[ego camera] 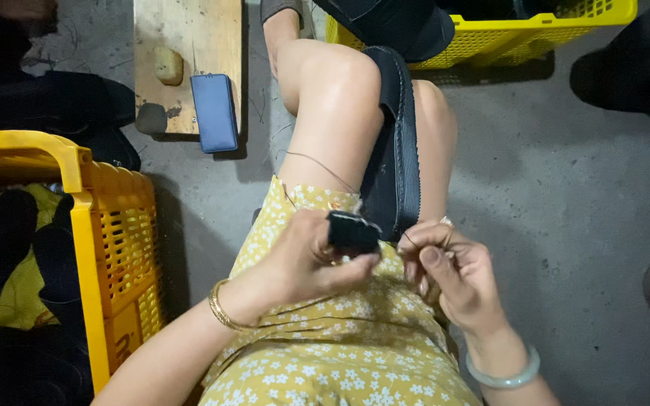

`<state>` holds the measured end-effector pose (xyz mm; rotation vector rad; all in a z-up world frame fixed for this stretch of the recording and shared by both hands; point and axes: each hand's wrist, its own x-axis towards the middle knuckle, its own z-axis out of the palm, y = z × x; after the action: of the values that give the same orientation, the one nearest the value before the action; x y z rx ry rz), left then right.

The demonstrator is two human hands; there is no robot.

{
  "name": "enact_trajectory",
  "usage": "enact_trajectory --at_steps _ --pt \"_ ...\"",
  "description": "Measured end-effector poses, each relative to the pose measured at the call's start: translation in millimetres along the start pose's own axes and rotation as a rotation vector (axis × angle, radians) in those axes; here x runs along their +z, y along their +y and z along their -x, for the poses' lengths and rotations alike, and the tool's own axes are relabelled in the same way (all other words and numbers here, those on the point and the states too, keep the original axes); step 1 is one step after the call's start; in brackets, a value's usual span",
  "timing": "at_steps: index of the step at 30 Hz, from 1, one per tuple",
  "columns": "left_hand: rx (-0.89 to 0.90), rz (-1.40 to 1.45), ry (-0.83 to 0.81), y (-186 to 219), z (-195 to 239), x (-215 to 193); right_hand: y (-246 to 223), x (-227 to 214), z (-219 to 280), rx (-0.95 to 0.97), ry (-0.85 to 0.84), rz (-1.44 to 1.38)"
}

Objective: The person sews a black slip-on shoe using a needle and thread. They hold the shoe on their lap and repeatedly push the needle through the sole and upper, pulling the thread to secure the stitches.

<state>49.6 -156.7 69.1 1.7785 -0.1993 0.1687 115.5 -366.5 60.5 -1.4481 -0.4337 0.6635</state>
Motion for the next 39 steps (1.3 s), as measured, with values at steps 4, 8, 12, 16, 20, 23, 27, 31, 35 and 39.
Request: enact_trajectory --at_steps 4,8,12,16,20,23,27,31,35,39 --pt "0.189 0.117 -0.080 11 0 16 -19 -3 10 0.197 -0.216 0.160" --pt "0.201 0.084 0.003 -13 -4 10 -38 -27 25 -0.018 -0.144 0.572" --pt "-0.480 -0.487 -0.309 -25 10 -25 -39 -143 26 -0.379 0.220 1.199" --pt "-0.405 -0.037 -0.779 -8 11 -59 -33 -148 9 -0.108 0.406 1.317" --pt "-0.369 0.481 -0.173 -22 -12 -33 -3 -69 -4 -0.174 0.067 0.942" --pt "-0.292 0.661 0.379 -51 -46 -26 11 -51 -9 -0.130 -0.032 0.762" --pt "-0.513 1.400 0.567 -111 -73 -60 -5 -31 -14 -0.221 0.013 -0.270" --pt "-0.417 1.063 0.552 -97 -75 -57 -17 -8 -7 0.083 0.081 -0.185" --pt "-0.381 0.694 0.589 -51 -65 -53 -23 -25 -1 -0.052 -0.008 -0.108" --pt "-0.275 -0.511 -0.146 -38 -44 5 -53 -25 -3 -0.230 0.189 0.321"
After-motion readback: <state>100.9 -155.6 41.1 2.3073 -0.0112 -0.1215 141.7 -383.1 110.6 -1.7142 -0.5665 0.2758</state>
